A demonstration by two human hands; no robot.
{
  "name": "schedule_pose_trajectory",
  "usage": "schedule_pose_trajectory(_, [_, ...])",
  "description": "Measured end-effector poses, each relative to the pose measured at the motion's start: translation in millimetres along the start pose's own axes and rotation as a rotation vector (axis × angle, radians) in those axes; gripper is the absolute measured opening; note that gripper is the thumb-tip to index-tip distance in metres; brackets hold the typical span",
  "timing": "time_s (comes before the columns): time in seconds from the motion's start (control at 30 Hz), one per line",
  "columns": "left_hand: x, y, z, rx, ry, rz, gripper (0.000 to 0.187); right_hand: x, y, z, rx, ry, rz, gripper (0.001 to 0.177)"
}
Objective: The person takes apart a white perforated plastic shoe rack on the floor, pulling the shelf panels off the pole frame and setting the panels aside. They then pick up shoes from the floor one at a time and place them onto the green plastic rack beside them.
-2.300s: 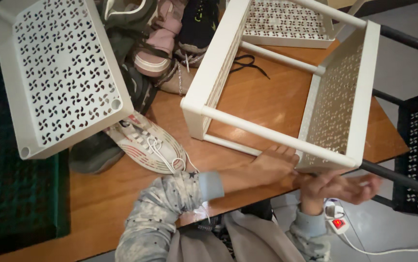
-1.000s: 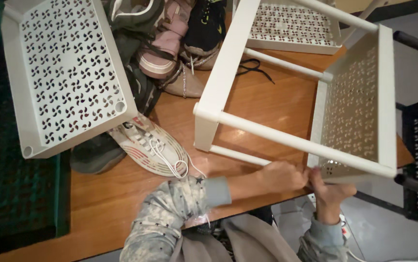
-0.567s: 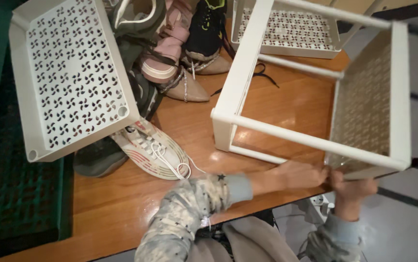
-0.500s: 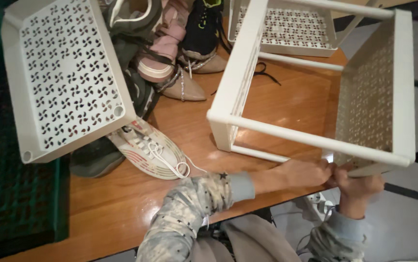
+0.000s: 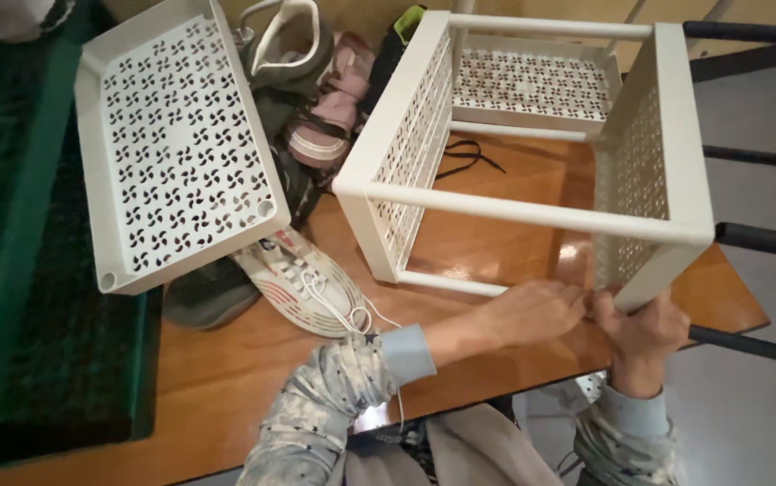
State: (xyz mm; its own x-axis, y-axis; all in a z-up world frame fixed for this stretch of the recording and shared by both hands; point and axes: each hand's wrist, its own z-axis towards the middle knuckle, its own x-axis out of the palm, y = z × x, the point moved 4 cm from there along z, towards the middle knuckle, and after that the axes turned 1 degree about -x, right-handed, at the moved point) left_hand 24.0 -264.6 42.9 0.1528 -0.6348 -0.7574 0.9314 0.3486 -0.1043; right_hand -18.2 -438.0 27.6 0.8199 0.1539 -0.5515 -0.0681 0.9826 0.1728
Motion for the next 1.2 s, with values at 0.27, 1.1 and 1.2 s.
schedule_pose_trajectory(0.27, [-132, 9, -69, 0.167, -0.231, 0.293, 0.032, 37, -61, -27, 0.02, -0.023, 0.014, 0.024])
schedule_pose_trajectory(1.1, [-141, 67, -120, -0.581, -0.451, -0.462, 0.009, -27, -19, 50, 0.207, -0.171, 0.225, 0.023])
schedule_pose_trajectory(1.2, [-148, 59, -107, -0.532, -0.508, -0.467, 0.01, -42, -18, 67, 0.211, -0.173, 0.201, 0.02])
